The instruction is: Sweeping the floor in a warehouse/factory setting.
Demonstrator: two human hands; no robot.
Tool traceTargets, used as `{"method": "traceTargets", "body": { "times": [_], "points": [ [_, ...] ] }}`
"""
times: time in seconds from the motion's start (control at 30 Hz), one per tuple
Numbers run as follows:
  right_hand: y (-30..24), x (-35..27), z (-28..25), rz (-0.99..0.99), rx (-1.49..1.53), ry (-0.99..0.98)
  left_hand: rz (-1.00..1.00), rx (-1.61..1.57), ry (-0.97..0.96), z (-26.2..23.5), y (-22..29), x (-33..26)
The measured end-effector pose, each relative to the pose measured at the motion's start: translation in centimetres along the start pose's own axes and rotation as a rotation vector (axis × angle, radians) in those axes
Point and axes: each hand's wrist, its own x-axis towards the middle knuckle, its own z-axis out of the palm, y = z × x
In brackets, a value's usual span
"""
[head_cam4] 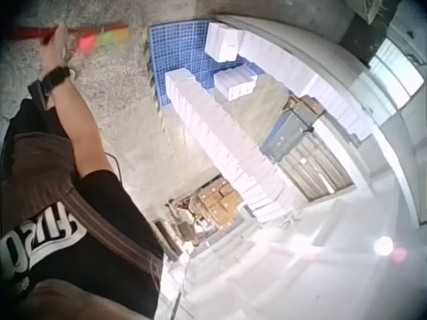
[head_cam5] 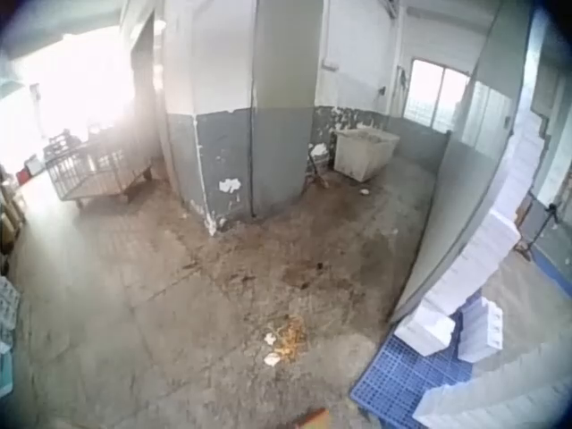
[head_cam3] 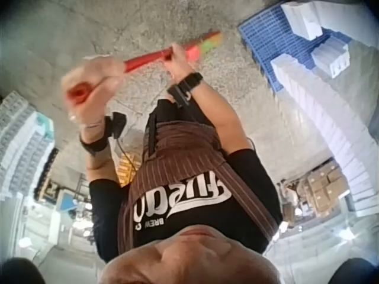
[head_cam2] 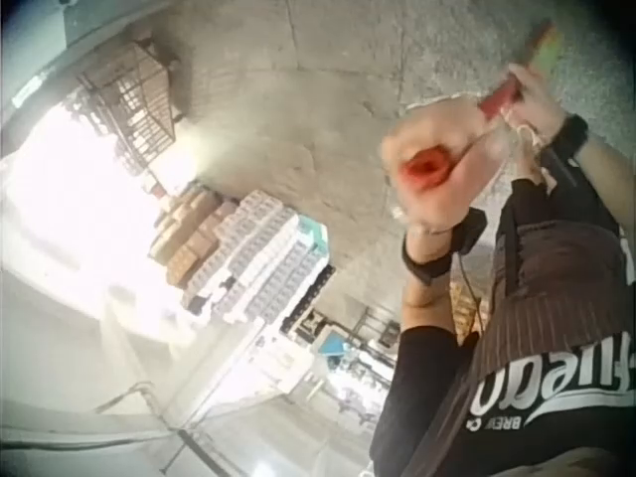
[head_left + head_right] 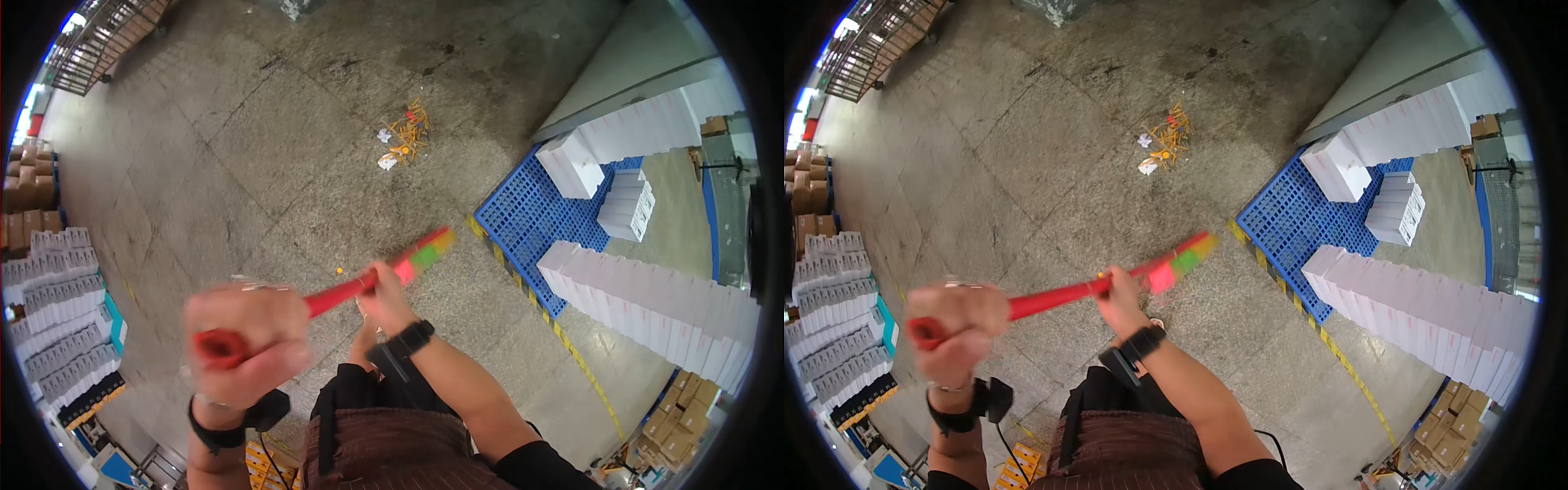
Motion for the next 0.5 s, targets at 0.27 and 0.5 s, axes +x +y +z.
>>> {"method": "traceTargets", "body": {
  "times": [0.27, 0.5],
  "points": [
    [1.8, -8.7, 9.6, 0.048, -0.341, -0.155, 0.352, 0.110, -0.256, 0.2, 9.3, -5.9],
    [4.7, -12.4, 11.2, 0.268, -0.723, -0.324, 0.532, 0.217, -0.064, 0.2, 13.1, -13.4]
  ]
}}
